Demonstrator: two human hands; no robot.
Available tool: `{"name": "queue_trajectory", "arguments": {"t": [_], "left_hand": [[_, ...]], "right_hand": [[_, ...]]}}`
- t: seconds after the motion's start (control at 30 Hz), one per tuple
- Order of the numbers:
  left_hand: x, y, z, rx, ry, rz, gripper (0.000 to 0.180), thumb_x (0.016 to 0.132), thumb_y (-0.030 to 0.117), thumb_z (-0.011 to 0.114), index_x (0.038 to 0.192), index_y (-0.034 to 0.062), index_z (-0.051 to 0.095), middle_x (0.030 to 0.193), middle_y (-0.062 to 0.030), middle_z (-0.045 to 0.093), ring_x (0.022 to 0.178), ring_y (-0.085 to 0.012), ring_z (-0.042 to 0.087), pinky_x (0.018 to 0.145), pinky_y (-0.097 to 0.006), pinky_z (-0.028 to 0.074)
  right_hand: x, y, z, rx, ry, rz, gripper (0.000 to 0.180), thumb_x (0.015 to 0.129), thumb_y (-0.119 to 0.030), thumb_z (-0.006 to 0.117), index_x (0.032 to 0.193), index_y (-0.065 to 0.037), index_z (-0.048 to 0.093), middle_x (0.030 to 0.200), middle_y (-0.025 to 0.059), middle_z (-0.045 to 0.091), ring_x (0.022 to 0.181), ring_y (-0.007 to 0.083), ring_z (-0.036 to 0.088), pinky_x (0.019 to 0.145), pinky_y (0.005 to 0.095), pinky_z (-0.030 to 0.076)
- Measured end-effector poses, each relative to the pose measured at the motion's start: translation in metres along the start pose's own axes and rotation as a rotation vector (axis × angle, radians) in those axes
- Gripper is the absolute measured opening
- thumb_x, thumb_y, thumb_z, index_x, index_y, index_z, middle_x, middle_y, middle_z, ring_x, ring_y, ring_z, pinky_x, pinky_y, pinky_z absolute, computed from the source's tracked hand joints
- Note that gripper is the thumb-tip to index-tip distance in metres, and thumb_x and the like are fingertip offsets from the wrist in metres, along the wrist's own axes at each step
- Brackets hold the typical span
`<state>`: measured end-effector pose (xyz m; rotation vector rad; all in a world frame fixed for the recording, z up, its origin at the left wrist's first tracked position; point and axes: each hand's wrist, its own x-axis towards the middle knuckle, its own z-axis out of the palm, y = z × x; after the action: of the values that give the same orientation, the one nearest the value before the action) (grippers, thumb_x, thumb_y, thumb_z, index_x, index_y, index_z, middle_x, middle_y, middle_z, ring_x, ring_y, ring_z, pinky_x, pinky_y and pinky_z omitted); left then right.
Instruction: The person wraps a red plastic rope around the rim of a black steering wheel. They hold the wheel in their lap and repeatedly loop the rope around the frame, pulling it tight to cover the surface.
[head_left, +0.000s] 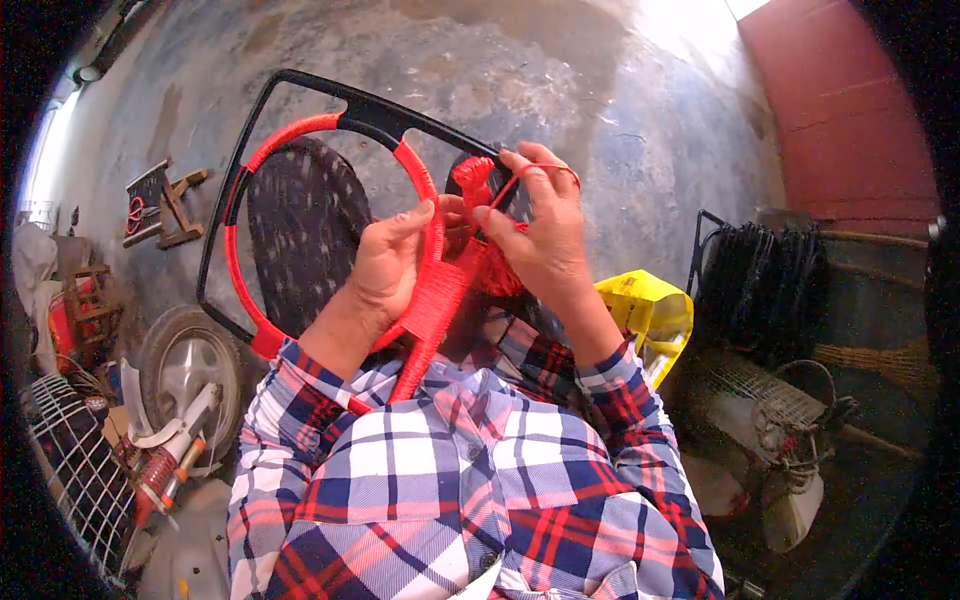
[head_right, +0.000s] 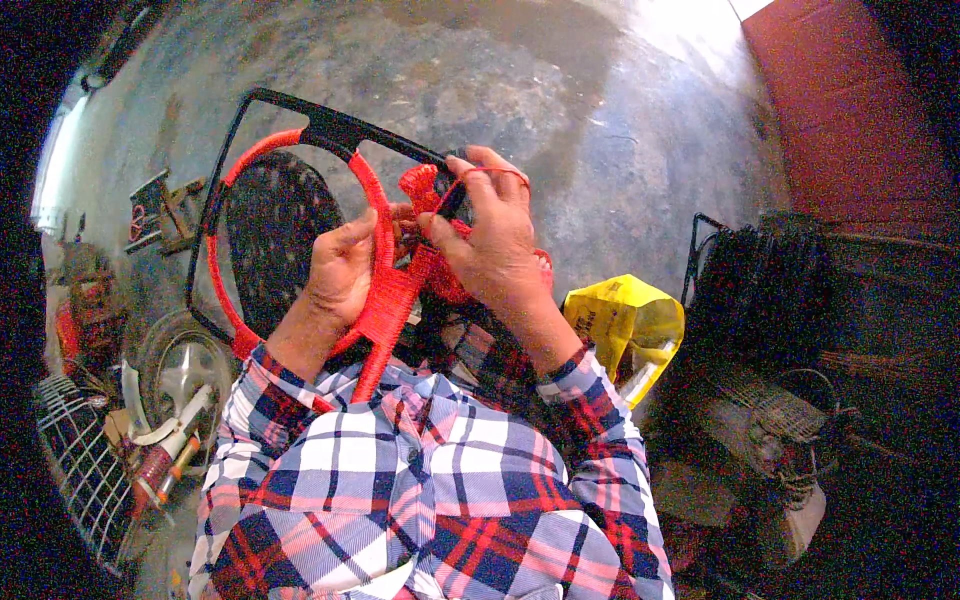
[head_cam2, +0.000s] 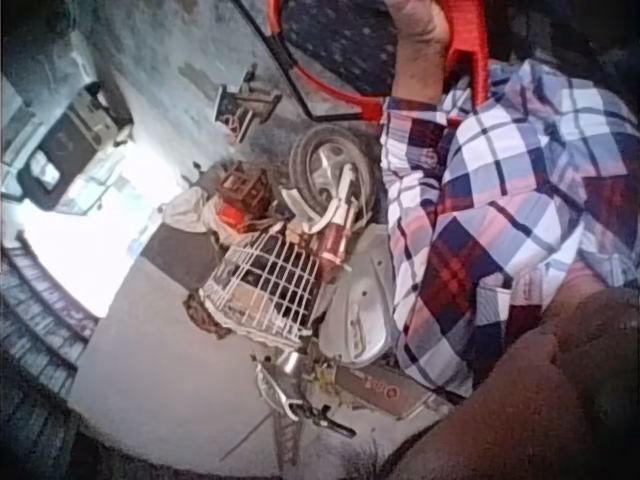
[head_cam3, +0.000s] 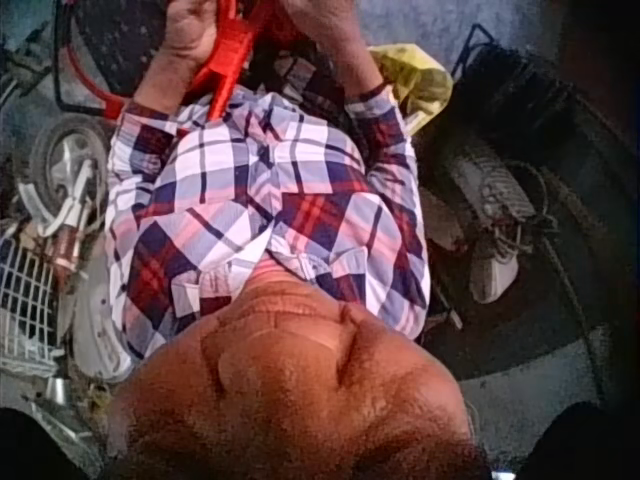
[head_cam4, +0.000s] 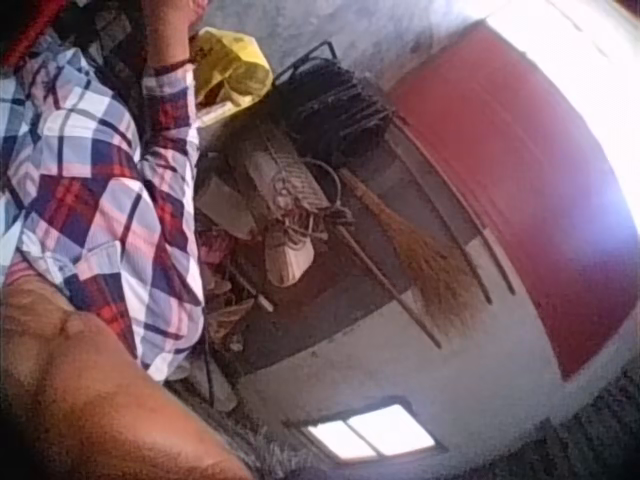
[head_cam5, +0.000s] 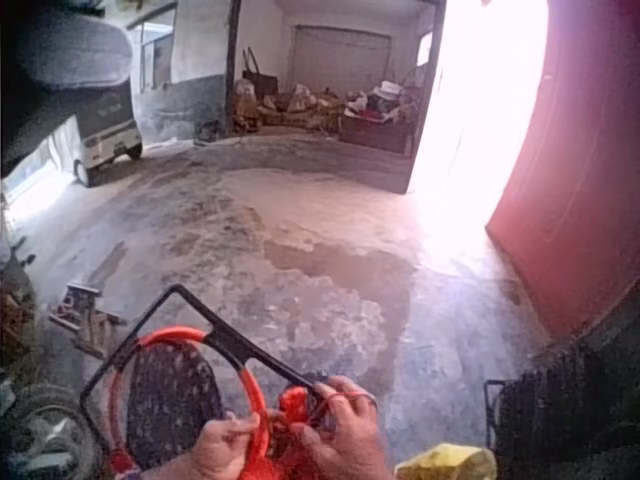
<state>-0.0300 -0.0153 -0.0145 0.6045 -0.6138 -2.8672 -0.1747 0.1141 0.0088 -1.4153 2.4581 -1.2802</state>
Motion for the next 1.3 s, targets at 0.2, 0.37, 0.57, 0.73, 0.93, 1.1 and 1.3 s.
{"name": "queue_trajectory", "arguments": {"t": [0.2, 0.37, 0.57, 0.73, 0.93, 1.1, 1.3], "left_hand": [[-0.002, 0.001, 0.006, 0.038, 0.023, 0.098, 0.043, 0.093, 0.031, 0.055, 0.122, -0.0013, 0.060, 0.117, -0.0125, 0.065, 0.112, -0.0256, 0.059, 0.101, -0.042, 0.043], [0.004, -0.002, -0.005, 0.107, 0.082, 0.172, 0.037, 0.094, 0.026, 0.052, 0.120, 0.0000, 0.059, 0.115, -0.0123, 0.065, 0.109, -0.0243, 0.060, 0.100, -0.040, 0.045], [0.006, -0.004, -0.016, 0.144, 0.091, -0.035, 0.034, 0.093, 0.025, 0.056, 0.113, -0.0012, 0.063, 0.108, -0.0115, 0.067, 0.102, -0.0236, 0.063, 0.089, -0.038, 0.052], [0.003, -0.004, -0.007, 0.047, 0.147, -0.107, 0.024, 0.092, 0.017, 0.059, 0.107, -0.0014, 0.065, 0.101, -0.0124, 0.068, 0.094, -0.0228, 0.066, 0.082, -0.035, 0.056], [0.007, -0.006, -0.017, 0.069, 0.160, -0.169, 0.026, 0.094, 0.019, 0.059, 0.109, -0.0008, 0.065, 0.095, -0.0134, 0.069, 0.083, -0.0239, 0.069, 0.073, -0.036, 0.058], [0.002, 0.000, 0.011, 0.274, 0.170, -0.286, 0.029, 0.097, 0.025, 0.059, 0.108, -0.0014, 0.062, 0.088, -0.0143, 0.069, 0.069, -0.0222, 0.069, 0.059, -0.032, 0.059], [0.004, -0.005, 0.003, 0.386, 0.156, -0.287, 0.027, 0.096, 0.024, 0.062, 0.103, -0.0014, 0.058, 0.084, -0.0142, 0.068, 0.065, -0.0213, 0.069, 0.056, -0.031, 0.059]], "right_hand": [[0.008, 0.000, 0.022, -0.029, 0.031, -0.174, 0.042, 0.075, -0.021, 0.080, 0.109, -0.003, 0.063, 0.130, 0.0168, 0.053, 0.125, 0.0357, 0.048, 0.106, 0.0445, 0.037], [0.007, -0.011, 0.007, 0.867, 0.199, 0.202, 0.024, 0.081, -0.014, 0.075, 0.097, -0.004, 0.061, 0.109, 0.0066, 0.063, 0.100, 0.0160, 0.059, 0.090, 0.0317, 0.047], [-0.008, 0.024, -0.056, 0.160, -0.355, 0.167, 0.020, 0.073, -0.020, 0.067, 0.081, -0.003, 0.060, 0.065, 0.0138, 0.062, 0.062, 0.0254, 0.064, 0.060, 0.0357, 0.049], [-0.039, 0.048, -0.086, 0.202, -0.674, 0.486, 0.029, 0.068, -0.029, 0.068, 0.080, -0.002, 0.061, 0.068, 0.0093, 0.062, 0.064, 0.0247, 0.062, 0.060, 0.0385, 0.048], [-0.080, 0.120, -0.134, 1.497, 0.236, 0.675, 0.014, 0.081, -0.020, 0.058, 0.085, -0.008, 0.051, 0.063, 0.0021, 0.048, 0.057, 0.0182, 0.048, 0.060, 0.0327, 0.044], [-0.085, 0.140, -0.126, 1.372, 0.487, 0.760, 0.008, 0.087, -0.014, 0.060, 0.088, -0.008, 0.055, 0.061, -0.0014, 0.046, 0.053, 0.0139, 0.046, 0.057, 0.0295, 0.043], [-0.063, 0.046, -0.044, 0.891, -0.255, 0.609, 0.029, 0.083, -0.014, 0.066, 0.108, 0.001, 0.067, 0.079, -0.0017, 0.063, 0.063, 0.0106, 0.057, 0.057, 0.0250, 0.045]]}}
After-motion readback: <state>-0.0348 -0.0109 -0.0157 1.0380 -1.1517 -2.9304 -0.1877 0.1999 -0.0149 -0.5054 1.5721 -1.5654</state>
